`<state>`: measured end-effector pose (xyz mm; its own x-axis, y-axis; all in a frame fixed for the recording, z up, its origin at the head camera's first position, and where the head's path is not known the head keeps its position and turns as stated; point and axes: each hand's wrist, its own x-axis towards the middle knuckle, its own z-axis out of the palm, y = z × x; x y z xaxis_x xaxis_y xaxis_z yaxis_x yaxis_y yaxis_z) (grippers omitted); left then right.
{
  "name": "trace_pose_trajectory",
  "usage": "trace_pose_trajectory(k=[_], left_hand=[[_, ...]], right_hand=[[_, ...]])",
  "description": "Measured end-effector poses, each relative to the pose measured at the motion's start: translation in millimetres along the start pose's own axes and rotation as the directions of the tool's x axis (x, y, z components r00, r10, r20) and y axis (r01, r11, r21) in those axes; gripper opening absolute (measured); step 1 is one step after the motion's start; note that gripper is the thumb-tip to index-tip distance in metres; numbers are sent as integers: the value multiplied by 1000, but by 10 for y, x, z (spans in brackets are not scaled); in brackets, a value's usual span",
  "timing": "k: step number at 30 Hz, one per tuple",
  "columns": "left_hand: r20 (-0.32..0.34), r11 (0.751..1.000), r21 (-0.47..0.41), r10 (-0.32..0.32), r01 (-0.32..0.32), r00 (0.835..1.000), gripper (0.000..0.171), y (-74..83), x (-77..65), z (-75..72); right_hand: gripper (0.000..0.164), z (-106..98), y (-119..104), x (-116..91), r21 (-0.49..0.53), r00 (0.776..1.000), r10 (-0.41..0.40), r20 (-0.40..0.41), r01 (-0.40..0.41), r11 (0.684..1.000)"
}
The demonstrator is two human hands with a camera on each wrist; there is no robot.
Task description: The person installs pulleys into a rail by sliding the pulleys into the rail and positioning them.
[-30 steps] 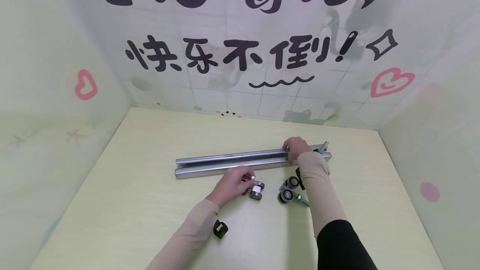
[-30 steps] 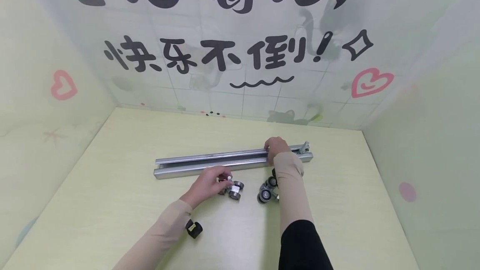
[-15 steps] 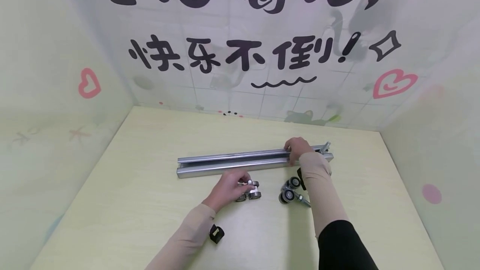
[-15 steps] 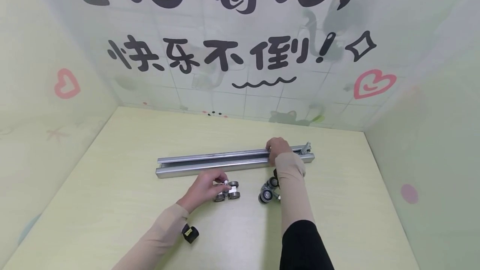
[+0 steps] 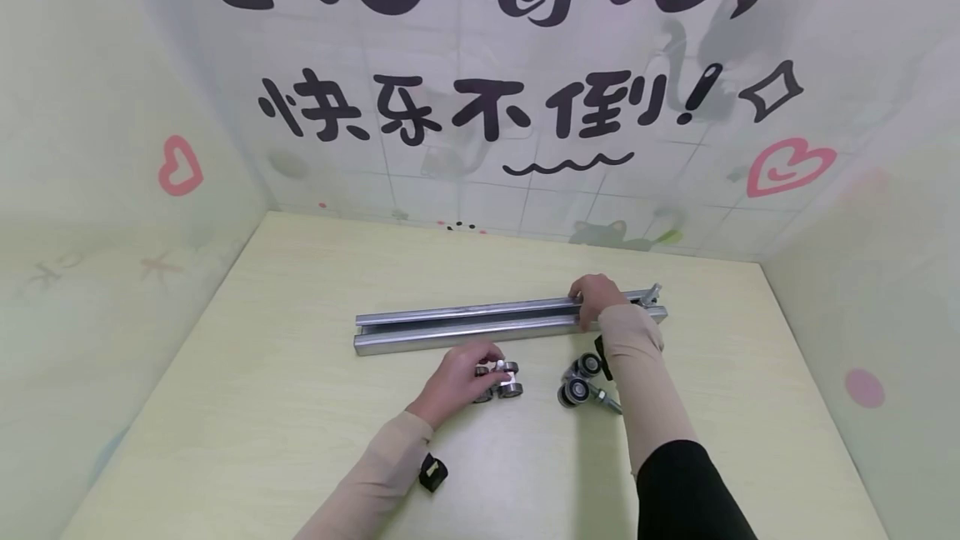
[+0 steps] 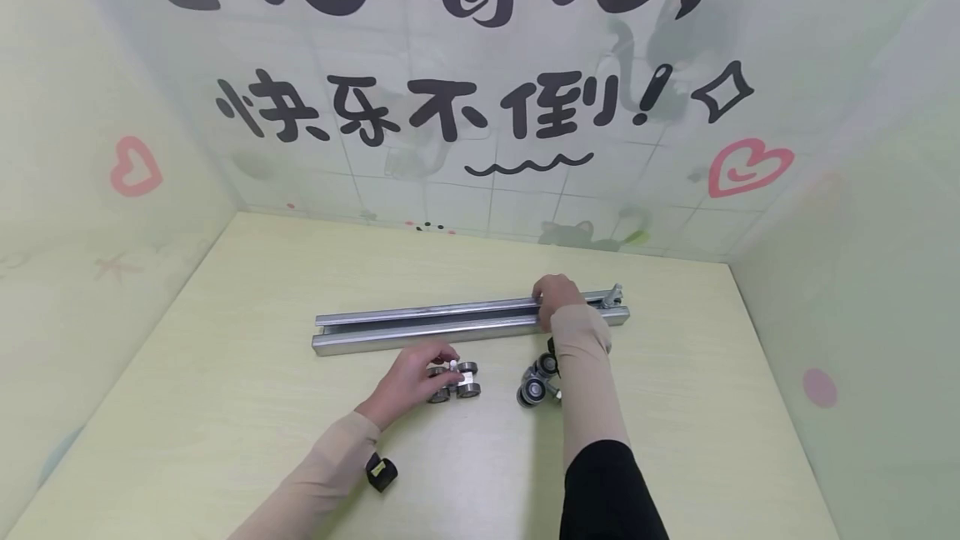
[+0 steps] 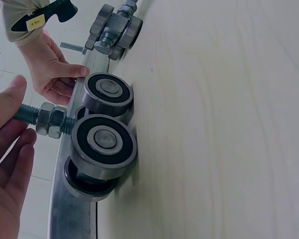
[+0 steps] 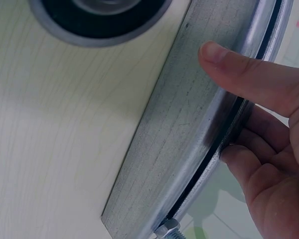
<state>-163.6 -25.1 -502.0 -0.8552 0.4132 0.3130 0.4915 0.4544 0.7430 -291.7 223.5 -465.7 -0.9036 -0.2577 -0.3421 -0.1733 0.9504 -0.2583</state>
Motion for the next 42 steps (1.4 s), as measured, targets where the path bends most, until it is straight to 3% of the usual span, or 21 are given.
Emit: trace_pose_trajectory(k=[7,14,27,42], left_hand=[[-40,997,52,55,-53,998,22,-59,-63,32],[-91,998,10,61,-60,994,14,-97,-95,108],[-137,996,53,74,-67,988,13,-90,-106,114],[-225,995,103,24,-1,974,15,-72,-209,-134]], right_hand=[[59,-4,-2,4,16,1000,-5,19,5,1000],[60,-15,2,6,17,1000,-8,16,8,1000],[60,-14,-8,-22,31,1000,-5,9,4,999],[60,-6,22,16,34,1000,-10,6,9,999]])
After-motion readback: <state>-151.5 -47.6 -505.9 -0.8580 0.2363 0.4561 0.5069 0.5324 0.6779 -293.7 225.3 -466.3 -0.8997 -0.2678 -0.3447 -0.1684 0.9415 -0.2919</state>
